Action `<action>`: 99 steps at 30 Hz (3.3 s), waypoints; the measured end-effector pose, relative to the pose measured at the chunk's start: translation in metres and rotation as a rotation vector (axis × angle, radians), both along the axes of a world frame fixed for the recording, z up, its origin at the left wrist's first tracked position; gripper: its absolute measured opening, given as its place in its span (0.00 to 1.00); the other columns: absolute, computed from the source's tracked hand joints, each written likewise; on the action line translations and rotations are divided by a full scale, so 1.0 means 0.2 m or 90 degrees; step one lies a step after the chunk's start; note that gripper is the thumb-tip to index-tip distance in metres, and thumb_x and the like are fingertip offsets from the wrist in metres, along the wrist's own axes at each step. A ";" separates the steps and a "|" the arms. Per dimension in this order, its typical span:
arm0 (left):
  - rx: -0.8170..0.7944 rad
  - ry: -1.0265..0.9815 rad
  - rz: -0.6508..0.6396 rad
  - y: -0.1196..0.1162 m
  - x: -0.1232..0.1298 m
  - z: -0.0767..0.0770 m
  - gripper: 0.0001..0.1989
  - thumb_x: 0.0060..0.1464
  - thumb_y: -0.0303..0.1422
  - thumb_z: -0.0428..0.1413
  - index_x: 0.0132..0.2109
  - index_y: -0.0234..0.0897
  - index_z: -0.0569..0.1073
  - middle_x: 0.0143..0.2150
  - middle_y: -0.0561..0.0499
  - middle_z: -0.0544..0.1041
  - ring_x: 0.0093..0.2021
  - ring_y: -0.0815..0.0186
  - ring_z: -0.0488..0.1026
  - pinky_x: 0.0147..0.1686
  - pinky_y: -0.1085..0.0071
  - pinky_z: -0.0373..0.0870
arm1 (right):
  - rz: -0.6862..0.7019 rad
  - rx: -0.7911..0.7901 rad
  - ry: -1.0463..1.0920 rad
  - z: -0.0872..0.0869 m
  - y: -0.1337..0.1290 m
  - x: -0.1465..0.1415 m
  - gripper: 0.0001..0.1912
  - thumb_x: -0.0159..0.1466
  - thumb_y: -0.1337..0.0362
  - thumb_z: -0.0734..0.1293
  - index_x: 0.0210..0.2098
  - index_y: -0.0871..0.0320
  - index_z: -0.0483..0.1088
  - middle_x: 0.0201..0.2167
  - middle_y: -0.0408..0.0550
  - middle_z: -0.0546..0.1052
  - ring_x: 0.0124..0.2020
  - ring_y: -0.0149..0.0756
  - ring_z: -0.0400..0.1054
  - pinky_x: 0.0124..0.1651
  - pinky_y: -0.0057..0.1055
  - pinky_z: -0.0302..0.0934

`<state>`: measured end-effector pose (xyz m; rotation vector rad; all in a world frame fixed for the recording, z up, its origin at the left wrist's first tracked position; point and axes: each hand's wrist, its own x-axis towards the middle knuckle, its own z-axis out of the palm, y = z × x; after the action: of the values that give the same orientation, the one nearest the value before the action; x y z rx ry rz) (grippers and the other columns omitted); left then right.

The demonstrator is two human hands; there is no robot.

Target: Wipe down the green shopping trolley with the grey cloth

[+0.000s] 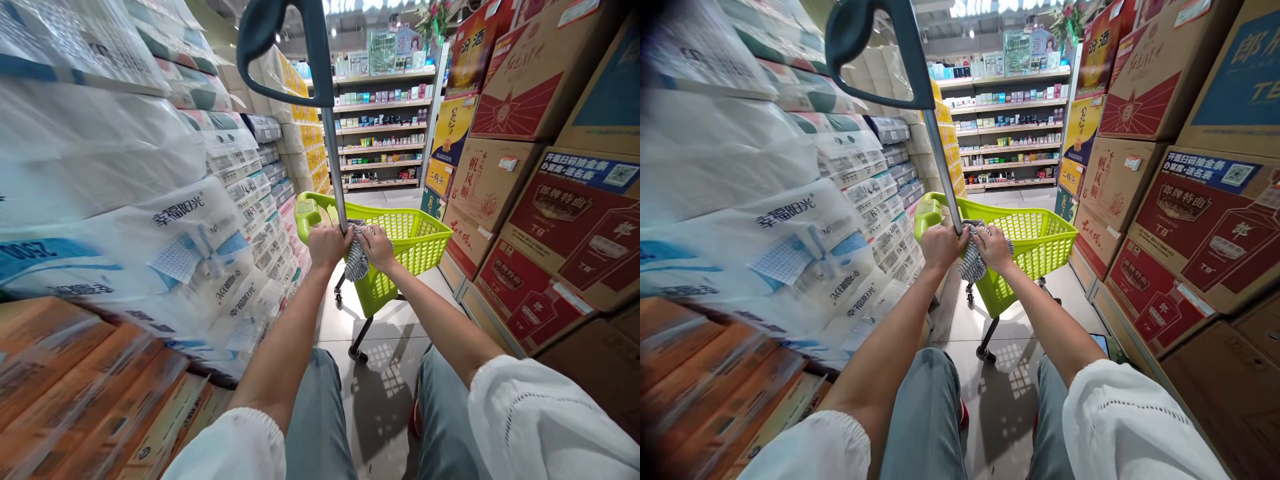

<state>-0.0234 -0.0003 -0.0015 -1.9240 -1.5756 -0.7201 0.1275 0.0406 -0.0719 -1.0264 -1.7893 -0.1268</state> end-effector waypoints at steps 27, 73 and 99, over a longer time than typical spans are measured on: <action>-0.017 -0.008 -0.006 0.09 -0.18 0.00 0.27 0.60 0.46 0.39 0.35 0.34 0.77 0.32 0.40 0.77 0.38 0.55 0.73 0.40 0.60 0.61 | -0.070 -0.066 0.029 -0.16 0.11 0.13 0.22 0.68 0.48 0.52 0.44 0.54 0.70 0.46 0.53 0.67 0.50 0.44 0.61 0.55 0.45 0.57; -0.095 0.063 -0.075 0.15 0.08 -0.19 0.23 0.63 0.34 0.37 0.34 0.32 0.75 0.30 0.38 0.77 0.36 0.54 0.75 0.37 0.62 0.59 | -0.100 -0.055 0.040 -0.18 -0.07 0.08 0.19 0.68 0.55 0.55 0.56 0.48 0.66 0.50 0.52 0.67 0.52 0.44 0.58 0.59 0.43 0.54; -0.039 0.073 -0.089 0.18 0.03 -0.22 0.21 0.62 0.33 0.40 0.32 0.32 0.74 0.28 0.41 0.77 0.34 0.56 0.75 0.36 0.63 0.59 | -0.158 -0.072 -0.010 -0.13 -0.07 -0.09 0.17 0.69 0.59 0.55 0.52 0.51 0.68 0.53 0.50 0.67 0.52 0.40 0.58 0.58 0.39 0.54</action>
<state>-0.0174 0.0352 -0.0450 -2.0971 -1.4208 -0.6122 0.1104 0.0273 -0.0986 -1.3305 -1.6925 -0.1896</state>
